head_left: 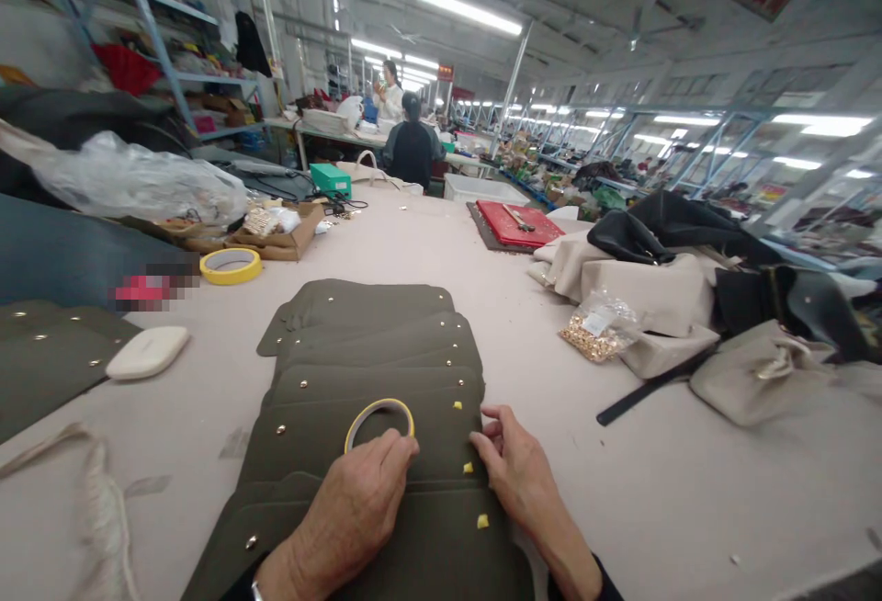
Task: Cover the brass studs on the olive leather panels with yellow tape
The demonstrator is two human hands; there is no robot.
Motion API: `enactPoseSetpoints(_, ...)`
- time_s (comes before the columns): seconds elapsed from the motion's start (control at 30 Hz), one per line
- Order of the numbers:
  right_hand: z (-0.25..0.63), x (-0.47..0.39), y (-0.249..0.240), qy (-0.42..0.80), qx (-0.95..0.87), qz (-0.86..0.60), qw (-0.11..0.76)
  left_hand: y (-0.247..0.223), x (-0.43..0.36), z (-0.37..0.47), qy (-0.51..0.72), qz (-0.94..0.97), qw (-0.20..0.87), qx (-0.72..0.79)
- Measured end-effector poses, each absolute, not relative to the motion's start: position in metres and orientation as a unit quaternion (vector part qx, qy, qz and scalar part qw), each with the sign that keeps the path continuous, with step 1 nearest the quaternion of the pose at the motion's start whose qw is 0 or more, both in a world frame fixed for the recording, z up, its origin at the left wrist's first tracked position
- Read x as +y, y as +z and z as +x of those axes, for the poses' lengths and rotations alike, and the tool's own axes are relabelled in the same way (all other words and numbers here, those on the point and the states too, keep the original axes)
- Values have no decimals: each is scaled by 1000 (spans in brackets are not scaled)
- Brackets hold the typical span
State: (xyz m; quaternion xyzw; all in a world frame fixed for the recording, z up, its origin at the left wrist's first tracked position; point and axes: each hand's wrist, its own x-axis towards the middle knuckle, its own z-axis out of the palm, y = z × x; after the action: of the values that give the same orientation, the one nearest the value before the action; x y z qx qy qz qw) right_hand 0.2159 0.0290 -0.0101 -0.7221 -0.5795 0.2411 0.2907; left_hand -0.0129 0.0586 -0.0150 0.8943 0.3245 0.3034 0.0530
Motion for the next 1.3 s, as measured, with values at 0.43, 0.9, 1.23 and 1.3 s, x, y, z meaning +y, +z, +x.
enactPoseSetpoints(0.43,211,15,-1,290,-572,-681,354,-13,57,-13,330,886,35,323)
enactPoseSetpoints(0.9,191,30,9,179,-714,-626,258,-8,58,-21,388,855,84,335)
enactPoseSetpoints(1.23,169,7,38,253,-745,-482,385,18,34,-19,341,829,252,365)
enactPoseSetpoints(1.3,163,7,37,211,-775,-461,377,16,32,-19,346,836,222,363)
